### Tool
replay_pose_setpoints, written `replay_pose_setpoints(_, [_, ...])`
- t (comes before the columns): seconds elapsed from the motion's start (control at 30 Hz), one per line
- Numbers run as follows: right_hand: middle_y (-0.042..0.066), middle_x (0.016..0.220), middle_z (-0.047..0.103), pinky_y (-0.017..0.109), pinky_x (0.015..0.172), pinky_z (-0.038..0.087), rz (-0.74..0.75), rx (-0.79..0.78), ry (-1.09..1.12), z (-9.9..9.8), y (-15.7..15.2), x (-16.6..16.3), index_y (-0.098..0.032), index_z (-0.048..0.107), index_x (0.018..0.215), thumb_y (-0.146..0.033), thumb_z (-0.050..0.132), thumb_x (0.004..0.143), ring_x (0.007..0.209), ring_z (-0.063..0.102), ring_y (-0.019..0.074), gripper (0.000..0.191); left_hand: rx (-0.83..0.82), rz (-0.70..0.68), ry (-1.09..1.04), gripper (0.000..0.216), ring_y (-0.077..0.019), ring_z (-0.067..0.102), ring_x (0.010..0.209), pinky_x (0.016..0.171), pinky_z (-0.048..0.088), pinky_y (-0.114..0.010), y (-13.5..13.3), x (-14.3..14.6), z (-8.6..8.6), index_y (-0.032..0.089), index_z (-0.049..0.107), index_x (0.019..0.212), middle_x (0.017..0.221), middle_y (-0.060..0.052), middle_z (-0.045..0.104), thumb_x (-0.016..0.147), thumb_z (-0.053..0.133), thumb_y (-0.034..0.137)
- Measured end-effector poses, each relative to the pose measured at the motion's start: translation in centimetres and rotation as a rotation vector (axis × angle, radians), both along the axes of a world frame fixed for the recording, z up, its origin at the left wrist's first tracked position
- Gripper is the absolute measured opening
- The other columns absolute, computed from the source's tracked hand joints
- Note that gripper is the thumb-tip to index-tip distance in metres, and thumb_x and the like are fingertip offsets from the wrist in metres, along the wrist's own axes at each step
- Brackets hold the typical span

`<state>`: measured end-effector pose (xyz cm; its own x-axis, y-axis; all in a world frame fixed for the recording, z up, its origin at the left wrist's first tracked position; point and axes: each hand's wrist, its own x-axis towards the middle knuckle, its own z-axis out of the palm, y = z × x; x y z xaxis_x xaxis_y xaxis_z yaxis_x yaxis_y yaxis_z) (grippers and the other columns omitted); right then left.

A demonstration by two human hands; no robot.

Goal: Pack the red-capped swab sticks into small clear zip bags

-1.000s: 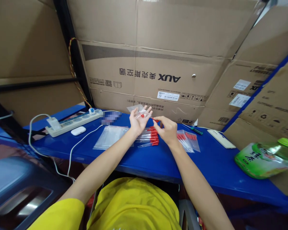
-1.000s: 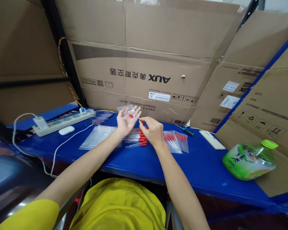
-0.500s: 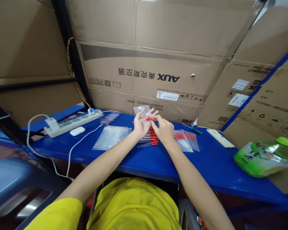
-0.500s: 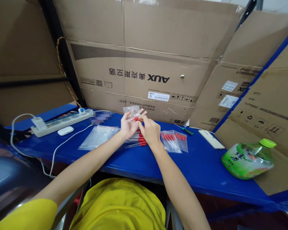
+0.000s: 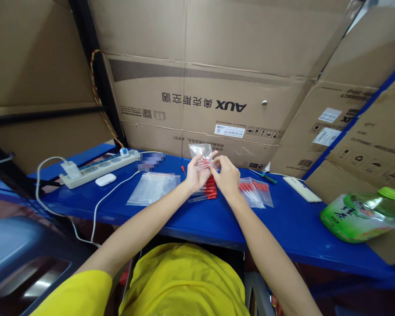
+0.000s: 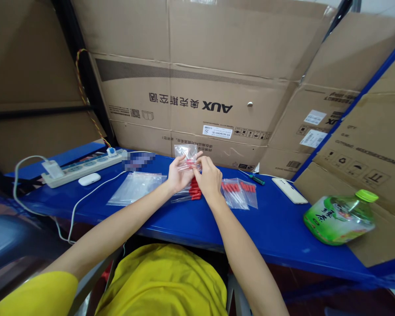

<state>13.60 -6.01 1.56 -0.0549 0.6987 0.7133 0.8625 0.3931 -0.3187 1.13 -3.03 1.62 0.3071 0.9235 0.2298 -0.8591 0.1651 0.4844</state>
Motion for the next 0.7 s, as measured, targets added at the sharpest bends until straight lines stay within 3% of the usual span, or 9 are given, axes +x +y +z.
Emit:
replay_pose_setpoints(0.17, [0.004, 0.101, 0.073, 0.029, 0.070, 0.042, 0.013, 0.018, 0.040, -0.19, 0.30, 0.18, -0.023, 0.064, 0.101, -0.035, 0.062, 0.101, 0.086, 0.068, 0.0219, 0.012, 0.021, -0.076, 0.001, 0.056, -0.0338, 0.070, 0.125, 0.115, 0.050, -0.048, 0.04, -0.01, -0.06, 0.010, 0.065, 0.143, 0.132, -0.017, 0.075, 0.091, 0.055, 0.029])
replay_pose_setpoints(0.33, [0.005, 0.099, 0.075, 0.031, 0.074, 0.047, 0.034, 0.008, 0.172, -0.32, 0.66, 0.24, -0.024, 0.062, 0.106, -0.043, 0.065, 0.097, 0.085, 0.069, 0.0239, 0.021, 0.034, -0.036, -0.032, 0.054, -0.0326, 0.070, 0.125, 0.112, 0.052, -0.047, 0.10, 0.01, -0.03, 0.013, 0.063, 0.144, 0.138, -0.015, 0.073, 0.092, 0.056, 0.026])
replay_pose_setpoints(0.5, [0.005, 0.107, 0.078, 0.033, 0.078, 0.053, 0.188, -0.058, 0.364, -0.44, 0.89, -0.11, -0.025, 0.058, 0.113, -0.039, 0.060, 0.098, 0.078, 0.071, 0.0214, 0.021, 0.065, -0.019, -0.016, 0.053, -0.0325, 0.070, 0.125, 0.109, 0.053, -0.046, 0.21, -0.34, 0.13, 0.015, 0.065, 0.143, 0.136, -0.015, 0.074, 0.093, 0.055, 0.032])
replay_pose_setpoints(0.6, [0.006, 0.107, 0.079, 0.033, 0.081, 0.055, 0.260, 0.001, 0.417, -0.20, 0.78, -0.19, -0.024, 0.061, 0.111, -0.036, 0.056, 0.099, 0.087, 0.074, 0.0223, 0.017, 0.050, 0.020, 0.030, 0.051, -0.0267, 0.074, 0.114, 0.103, 0.056, -0.040, 0.30, -0.44, 0.07, 0.016, 0.066, 0.141, 0.129, -0.014, 0.077, 0.094, 0.057, 0.031])
replay_pose_setpoints(0.7, [0.006, 0.102, 0.079, 0.034, 0.084, 0.055, 0.211, 0.108, 0.437, 0.26, 0.53, 0.03, -0.023, 0.063, 0.110, -0.035, 0.057, 0.099, 0.088, 0.074, 0.0232, 0.018, 0.002, 0.067, 0.071, 0.045, -0.0208, 0.077, 0.099, 0.095, 0.059, -0.036, 0.42, -0.28, -0.25, 0.021, 0.066, 0.139, 0.120, -0.010, 0.080, 0.095, 0.060, 0.027])
